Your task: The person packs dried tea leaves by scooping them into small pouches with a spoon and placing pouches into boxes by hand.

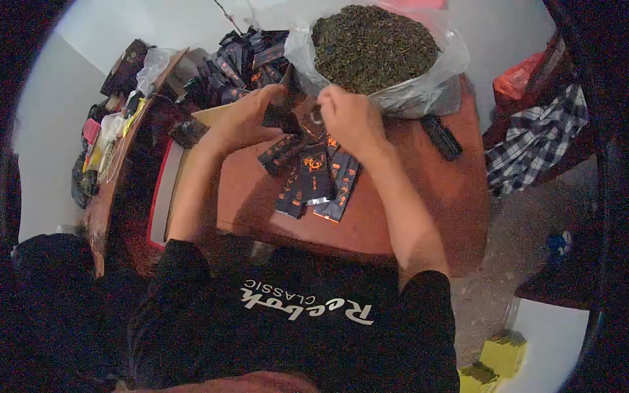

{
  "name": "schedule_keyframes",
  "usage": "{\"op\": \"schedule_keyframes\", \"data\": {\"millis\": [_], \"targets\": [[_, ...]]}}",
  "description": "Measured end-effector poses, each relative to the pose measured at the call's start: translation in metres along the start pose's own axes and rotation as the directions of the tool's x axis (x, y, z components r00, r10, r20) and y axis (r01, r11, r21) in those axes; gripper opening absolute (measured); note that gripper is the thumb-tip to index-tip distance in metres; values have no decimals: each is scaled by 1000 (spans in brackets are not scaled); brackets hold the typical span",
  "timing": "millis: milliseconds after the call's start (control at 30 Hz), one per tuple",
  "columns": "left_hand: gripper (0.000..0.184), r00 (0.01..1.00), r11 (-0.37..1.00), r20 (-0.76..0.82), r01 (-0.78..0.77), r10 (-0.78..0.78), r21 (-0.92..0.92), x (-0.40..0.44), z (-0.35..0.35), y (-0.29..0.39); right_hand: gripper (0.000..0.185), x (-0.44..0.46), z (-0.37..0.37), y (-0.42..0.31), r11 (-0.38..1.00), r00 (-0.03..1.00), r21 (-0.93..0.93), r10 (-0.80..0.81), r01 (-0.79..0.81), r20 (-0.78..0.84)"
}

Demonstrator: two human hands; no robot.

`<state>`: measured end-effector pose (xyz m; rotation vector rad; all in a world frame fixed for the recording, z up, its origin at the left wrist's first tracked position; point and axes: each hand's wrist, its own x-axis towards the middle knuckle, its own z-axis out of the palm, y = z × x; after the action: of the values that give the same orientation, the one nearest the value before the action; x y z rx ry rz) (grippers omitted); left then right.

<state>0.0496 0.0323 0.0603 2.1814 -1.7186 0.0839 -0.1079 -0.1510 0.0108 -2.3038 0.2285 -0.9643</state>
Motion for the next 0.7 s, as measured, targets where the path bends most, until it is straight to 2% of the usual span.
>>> {"op": "schedule_keyframes", "data": {"millis": [33,133,267,333,367,467,500,600,700], "targets": [[75,998,999,-49,-45,44,-28,5,2,0,20,3,9,-3,1000,1000,-17,-8,8,15],[79,995,982,-87,-61,46,-180,19,10,7,19,1,26,4,997,996,34,-73,75,-49],[81,982,924,-165,21,-91,-381,27,34,10,19,-1,18,10,973,995,209,101,-94,-24],[83,973,850,-187,16,-135,-527,29,52,5,19,-2,13,14,974,993,199,118,-111,-28],[83,977,777,-148,27,-154,-629,31,66,-6,19,-3,11,17,974,992,195,123,-114,-34],[85,955,740,-114,134,-274,-659,23,81,2,19,-4,6,28,979,989,149,147,-142,-29],[86,948,775,-107,177,-301,-606,22,84,2,19,-1,-2,27,977,981,96,192,-191,-4],[84,925,689,-111,186,-363,-701,21,106,-7,19,15,-29,13,994,981,68,94,-83,-172],[80,929,842,-242,116,-280,-526,22,96,6,18,30,-55,-20,985,974,153,113,-83,-198]]}}
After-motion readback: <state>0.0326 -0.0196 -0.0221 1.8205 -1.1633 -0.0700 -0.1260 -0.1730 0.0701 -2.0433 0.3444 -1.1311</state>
